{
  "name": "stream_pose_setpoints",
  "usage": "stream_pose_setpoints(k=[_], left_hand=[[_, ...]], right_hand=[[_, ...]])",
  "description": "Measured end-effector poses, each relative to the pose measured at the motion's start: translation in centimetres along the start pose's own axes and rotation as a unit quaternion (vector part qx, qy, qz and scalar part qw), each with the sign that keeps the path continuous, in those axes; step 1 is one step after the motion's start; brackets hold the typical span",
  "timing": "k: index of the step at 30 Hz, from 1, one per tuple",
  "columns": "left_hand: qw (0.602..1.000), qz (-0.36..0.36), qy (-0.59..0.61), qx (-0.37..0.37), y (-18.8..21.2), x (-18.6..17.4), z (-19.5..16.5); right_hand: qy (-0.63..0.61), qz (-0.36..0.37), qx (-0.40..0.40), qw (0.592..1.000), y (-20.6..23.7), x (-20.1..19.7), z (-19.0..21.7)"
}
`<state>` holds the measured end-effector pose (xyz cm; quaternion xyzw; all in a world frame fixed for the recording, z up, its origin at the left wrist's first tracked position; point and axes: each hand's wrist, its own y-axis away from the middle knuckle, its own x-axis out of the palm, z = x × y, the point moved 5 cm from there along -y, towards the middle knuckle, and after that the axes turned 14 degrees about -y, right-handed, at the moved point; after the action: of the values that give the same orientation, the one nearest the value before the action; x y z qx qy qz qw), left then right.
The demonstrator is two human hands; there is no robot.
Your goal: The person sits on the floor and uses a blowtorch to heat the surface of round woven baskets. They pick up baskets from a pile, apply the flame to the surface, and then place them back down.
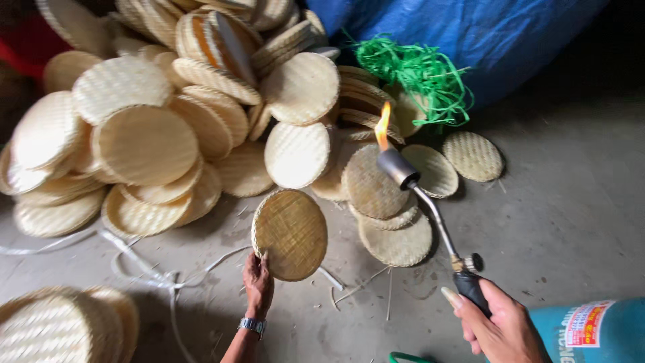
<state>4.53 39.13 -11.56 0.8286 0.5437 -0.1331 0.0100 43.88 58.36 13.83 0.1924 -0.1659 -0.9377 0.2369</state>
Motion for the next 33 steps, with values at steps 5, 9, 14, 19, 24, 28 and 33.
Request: stream_pose_setpoints(k=[5,9,14,19,24,28,33], left_hand=[[0.977,0.031,0.188,-0.1,2.2,-5.5,-1.6],[0.969,0.04,0.219,-0.11,2.7,-8.6,-4.8],[0.987,0.017,0.141,-0.078,3.3,-13.8,-7.4],[0.997,-0.007,0.077,0.021,1.2,-20.0,-11.1],[0.995,-0.048,0.063,0.063,0.7,-26.4,-13.9],[0.981,-0.056,0.171,0.068,2.1,-29.1,-14.1],[0.945,-0.029,0.321,0.051,3.4,-29.7,-14.5]], right_hand=[[0.047,0.111,0.027,0.992,0.5,5.8,1.1],[0.057,0.23,-0.021,0.971,2.0,10.0,2.8],[0.116,0.223,-0.099,0.963,4.0,11.5,5.4],[0.112,0.256,-0.142,0.95,6.7,12.7,8.7],[0.114,0.237,-0.141,0.954,8.6,13.9,10.2],[0.098,0.239,-0.167,0.951,10.5,14.3,9.3],[0.116,0.222,-0.17,0.953,11.2,14.9,9.7]])
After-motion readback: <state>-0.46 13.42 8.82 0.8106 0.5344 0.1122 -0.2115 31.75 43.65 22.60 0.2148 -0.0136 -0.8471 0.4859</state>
